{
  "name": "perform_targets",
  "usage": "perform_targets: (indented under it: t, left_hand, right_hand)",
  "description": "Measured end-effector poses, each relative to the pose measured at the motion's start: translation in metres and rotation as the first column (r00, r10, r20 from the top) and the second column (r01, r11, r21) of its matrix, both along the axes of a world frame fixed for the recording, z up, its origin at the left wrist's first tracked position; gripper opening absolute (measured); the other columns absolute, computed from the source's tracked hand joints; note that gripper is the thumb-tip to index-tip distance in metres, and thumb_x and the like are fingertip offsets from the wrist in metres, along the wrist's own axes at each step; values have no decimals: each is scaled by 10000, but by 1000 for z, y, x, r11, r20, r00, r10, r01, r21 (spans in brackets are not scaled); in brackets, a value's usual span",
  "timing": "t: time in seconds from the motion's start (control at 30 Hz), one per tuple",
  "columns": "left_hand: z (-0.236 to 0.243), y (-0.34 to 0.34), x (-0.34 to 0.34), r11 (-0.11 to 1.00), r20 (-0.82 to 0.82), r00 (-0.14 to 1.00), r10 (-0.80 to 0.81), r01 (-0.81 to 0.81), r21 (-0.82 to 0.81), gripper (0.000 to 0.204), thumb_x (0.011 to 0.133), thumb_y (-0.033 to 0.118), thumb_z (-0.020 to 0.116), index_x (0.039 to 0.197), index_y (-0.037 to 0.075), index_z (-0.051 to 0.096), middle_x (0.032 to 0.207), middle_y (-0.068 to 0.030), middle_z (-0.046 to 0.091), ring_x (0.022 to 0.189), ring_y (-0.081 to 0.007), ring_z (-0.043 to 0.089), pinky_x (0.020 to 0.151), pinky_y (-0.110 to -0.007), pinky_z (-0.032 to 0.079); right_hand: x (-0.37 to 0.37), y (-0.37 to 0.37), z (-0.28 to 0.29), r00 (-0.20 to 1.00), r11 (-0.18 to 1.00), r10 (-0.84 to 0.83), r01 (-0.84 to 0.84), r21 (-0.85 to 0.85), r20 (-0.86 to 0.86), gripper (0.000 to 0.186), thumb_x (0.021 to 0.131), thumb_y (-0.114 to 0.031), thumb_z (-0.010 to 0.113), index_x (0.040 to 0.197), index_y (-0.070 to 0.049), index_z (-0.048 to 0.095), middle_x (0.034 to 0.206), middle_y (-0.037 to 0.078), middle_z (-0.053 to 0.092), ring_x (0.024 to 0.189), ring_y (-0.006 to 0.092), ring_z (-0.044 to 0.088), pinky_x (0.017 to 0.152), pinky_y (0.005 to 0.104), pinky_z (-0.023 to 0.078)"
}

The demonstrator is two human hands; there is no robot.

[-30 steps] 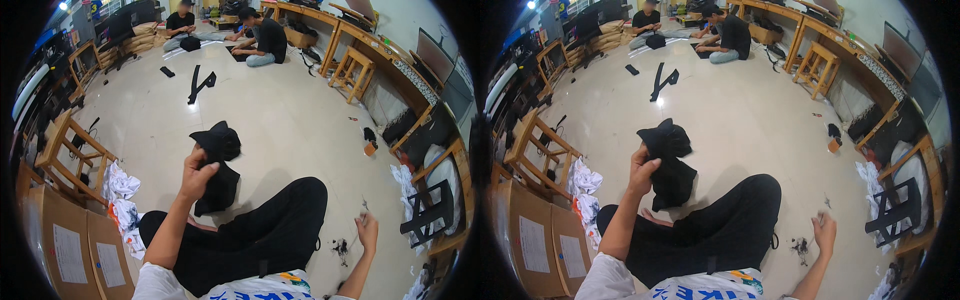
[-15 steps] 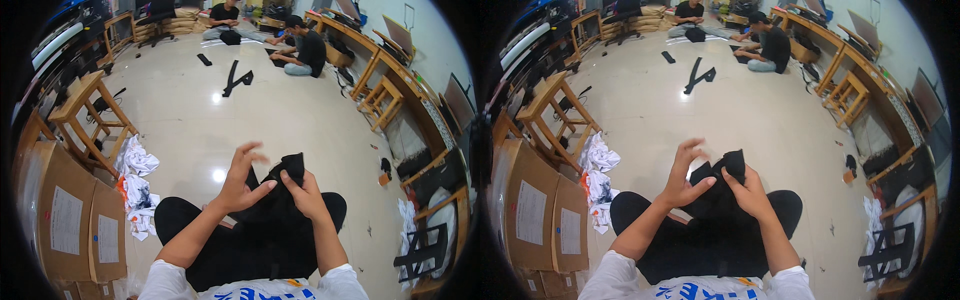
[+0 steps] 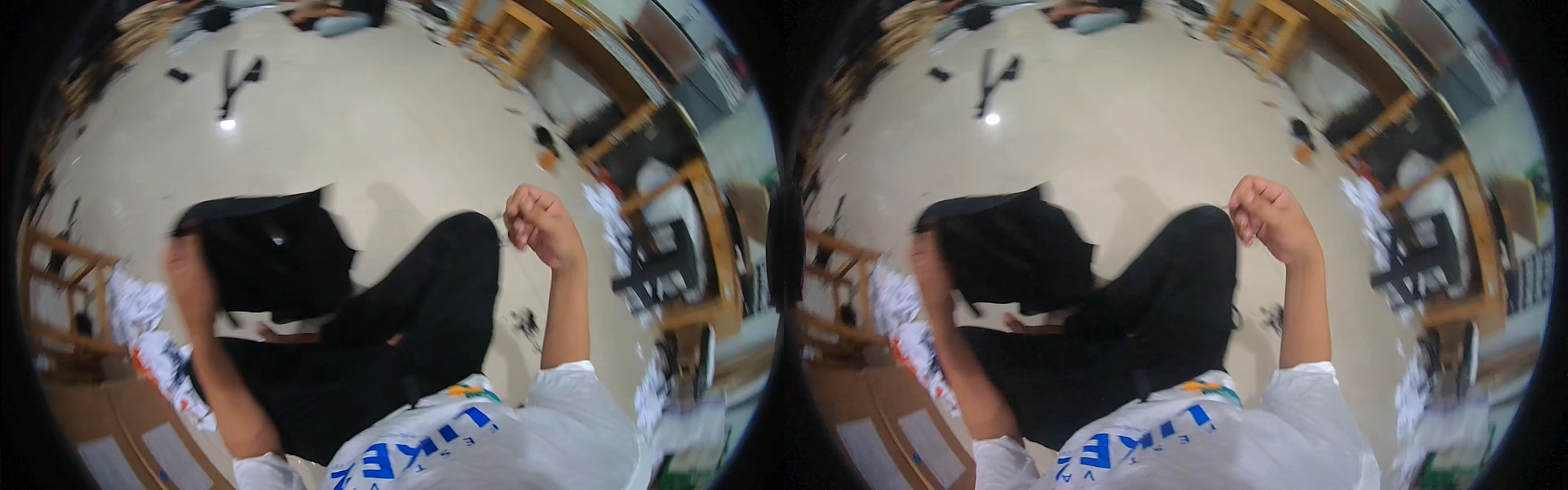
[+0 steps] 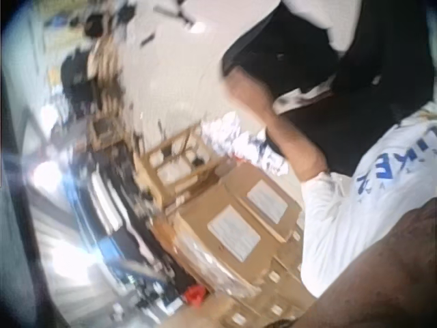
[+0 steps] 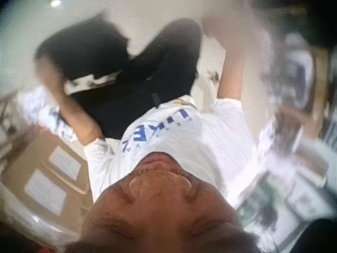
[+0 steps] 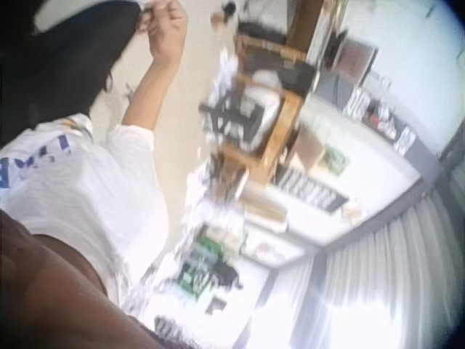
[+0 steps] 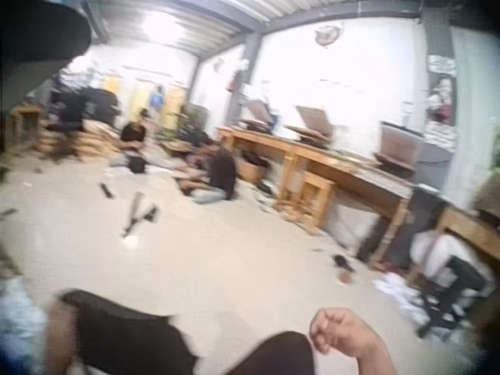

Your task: The person sits on the floor and handles a piece of black fabric, unfolding and stretching it to inspect the material. They then use a pair of scissors to cut the fabric into smaller pieces, manipulating the material with both hands.

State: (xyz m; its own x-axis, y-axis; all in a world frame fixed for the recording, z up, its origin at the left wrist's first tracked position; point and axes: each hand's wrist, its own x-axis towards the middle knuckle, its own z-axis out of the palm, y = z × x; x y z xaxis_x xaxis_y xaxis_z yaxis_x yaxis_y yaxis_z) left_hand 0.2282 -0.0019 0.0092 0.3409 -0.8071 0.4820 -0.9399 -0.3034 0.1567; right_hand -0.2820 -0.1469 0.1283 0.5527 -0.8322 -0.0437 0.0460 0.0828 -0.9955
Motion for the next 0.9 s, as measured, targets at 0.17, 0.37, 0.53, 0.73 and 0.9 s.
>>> perform_targets:
  t: [0.17,0.37,0.53,0.73,0.9]
  left_hand:
    - [13,6,28,890,-899,343,-271,-267,-370,314,1044,238,576,1249,8,638,1127,-129,682,1050,-229,660,952,-352,519]
    - [47,-14,-1,918,-793,464,-396,189,-348,157,1023,160,620,1079,20,661,948,12,638,863,-63,581,789,-226,474]
    - [63,-37,-31,929,-827,478,-296,345,-133,88,1028,110,589,958,59,570,814,59,515,720,-31,431,643,-202,341]
    - [27,-49,-46,855,-830,467,-305,518,-23,102,1011,111,617,932,55,585,778,81,476,702,-29,387,623,-205,291]
    - [8,-25,-16,925,-821,531,-209,379,10,100,1013,124,635,939,67,602,803,81,485,740,-28,387,643,-206,287]
  right_hand:
    - [-277,56,-125,705,710,-688,606,358,171,148,1044,-202,618,968,-75,632,678,-48,475,572,79,431,506,237,404]
    - [-487,268,-282,-376,255,-348,843,-473,-859,168,883,-168,679,929,-9,712,850,124,701,864,268,706,796,448,580]
    - [-439,284,-296,-5,151,-494,984,-91,-869,386,883,-265,761,1104,44,690,1044,162,717,1048,304,704,893,388,560]
    - [-290,165,-328,83,590,-762,499,-634,-643,504,864,-266,819,1264,-7,656,1315,215,646,1194,308,625,1031,402,502]
    - [-255,119,-328,432,823,-493,514,-243,-755,310,885,-175,807,1132,-15,710,1082,110,720,972,182,677,839,351,562]
